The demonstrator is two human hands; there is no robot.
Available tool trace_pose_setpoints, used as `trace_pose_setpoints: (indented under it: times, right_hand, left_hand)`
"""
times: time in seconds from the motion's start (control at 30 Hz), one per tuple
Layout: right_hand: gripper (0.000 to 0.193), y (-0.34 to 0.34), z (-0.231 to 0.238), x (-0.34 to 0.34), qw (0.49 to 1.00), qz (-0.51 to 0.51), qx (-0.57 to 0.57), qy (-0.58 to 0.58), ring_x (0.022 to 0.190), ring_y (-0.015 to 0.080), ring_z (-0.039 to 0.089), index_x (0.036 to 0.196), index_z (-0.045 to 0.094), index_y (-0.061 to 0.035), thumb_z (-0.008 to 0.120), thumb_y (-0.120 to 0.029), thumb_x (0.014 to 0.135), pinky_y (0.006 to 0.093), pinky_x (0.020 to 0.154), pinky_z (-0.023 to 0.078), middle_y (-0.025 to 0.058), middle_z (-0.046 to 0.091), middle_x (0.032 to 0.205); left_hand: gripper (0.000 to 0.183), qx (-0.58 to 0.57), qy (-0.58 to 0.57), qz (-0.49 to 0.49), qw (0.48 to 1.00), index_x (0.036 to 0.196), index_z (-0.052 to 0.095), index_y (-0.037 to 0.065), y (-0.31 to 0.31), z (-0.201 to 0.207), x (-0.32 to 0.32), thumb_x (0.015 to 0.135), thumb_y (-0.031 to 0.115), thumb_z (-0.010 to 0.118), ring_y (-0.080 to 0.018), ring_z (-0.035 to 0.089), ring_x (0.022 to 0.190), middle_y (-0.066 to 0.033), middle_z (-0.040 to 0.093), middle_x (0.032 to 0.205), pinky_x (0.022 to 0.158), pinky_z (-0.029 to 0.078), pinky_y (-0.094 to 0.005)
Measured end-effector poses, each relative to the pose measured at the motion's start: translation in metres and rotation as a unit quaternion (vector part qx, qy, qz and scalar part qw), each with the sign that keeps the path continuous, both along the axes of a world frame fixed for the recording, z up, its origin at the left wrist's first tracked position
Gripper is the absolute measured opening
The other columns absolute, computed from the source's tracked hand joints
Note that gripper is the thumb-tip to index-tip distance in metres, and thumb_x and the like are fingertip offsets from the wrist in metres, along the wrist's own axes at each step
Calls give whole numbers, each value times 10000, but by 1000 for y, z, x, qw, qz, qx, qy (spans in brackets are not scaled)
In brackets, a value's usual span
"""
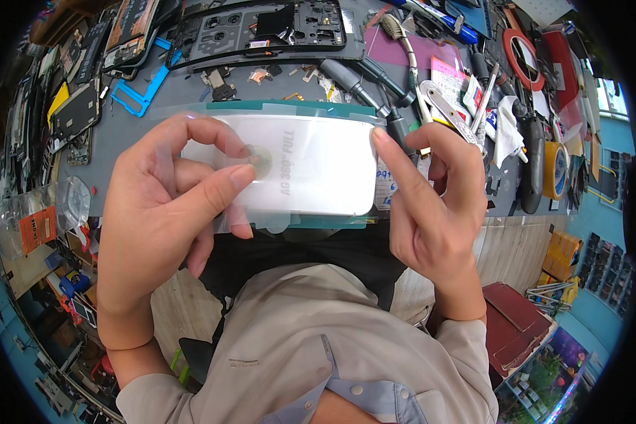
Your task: The person peels a protective film from its backing and aligns it over the back of a white smartphone. They smooth the film onto the phone's surface, press around the camera module, and continue smoothing to remove air bubbles.
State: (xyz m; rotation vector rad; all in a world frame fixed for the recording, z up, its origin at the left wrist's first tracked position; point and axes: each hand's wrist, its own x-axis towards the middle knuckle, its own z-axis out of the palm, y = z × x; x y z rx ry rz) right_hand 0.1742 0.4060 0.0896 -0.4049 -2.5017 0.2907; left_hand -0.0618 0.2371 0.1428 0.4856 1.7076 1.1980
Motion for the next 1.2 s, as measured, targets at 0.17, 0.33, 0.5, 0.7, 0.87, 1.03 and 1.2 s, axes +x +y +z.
trace_pose_setpoints:
  times: [0.17,0.33,0.5,0.7,0.87,1.03,1.2]
  right_hand:
    - [669,6,2,-1,999,-19,14,25,885,245,599,1301,854,-43,717,87,660,345,684,496,132,675,1228]
    - [684,1,9,12,999,-24,31,9,966,196,580,1302,877,-74,650,138,693,294,689,443,131,605,1273]
    - [693,0,3,11,999,-4,32,3,869,183,537,1296,882,-98,668,103,668,304,657,426,110,631,1246]
    - [707,4,-2,0,998,-2,56,1,826,174,504,1292,882,-114,676,99,650,313,644,417,96,650,1226]
    - [704,10,-2,-6,995,-12,97,10,824,175,506,1285,880,-113,676,119,653,315,650,425,99,641,1239]
    - [704,10,5,8,997,-50,34,41,916,188,552,1310,873,-98,644,184,707,299,678,432,115,594,1261]
    - [690,1,-4,26,997,-40,31,56,857,192,526,1301,877,-83,678,93,664,301,645,415,97,631,1187]
  left_hand:
    - [235,7,3,-2,1000,1181,620,-46,0,0,0,1056,80,774,-77,495,358,-142,735,690,328,300,-217]
    - [238,11,5,-3,1000,1183,622,-44,0,0,0,1054,82,777,-78,509,365,-137,735,693,325,301,-216]
    - [239,11,1,-5,1000,1186,625,-40,-1,-2,-1,1055,84,782,-80,517,367,-135,741,705,321,298,-220]
    - [246,9,3,-19,1000,1191,627,-37,-2,-1,-3,1056,94,785,-83,528,372,-131,741,706,319,301,-223]
    - [255,14,10,-24,1000,1197,629,-38,-3,-2,-3,1055,103,787,-84,544,380,-127,739,705,321,309,-222]
    - [258,8,9,-31,999,1200,628,-41,-1,1,-4,1059,111,782,-88,554,383,-123,736,705,321,311,-221]
    - [247,21,13,-15,1000,1204,624,-44,-1,-1,-1,1093,142,743,-99,550,369,-136,737,703,317,292,-225]
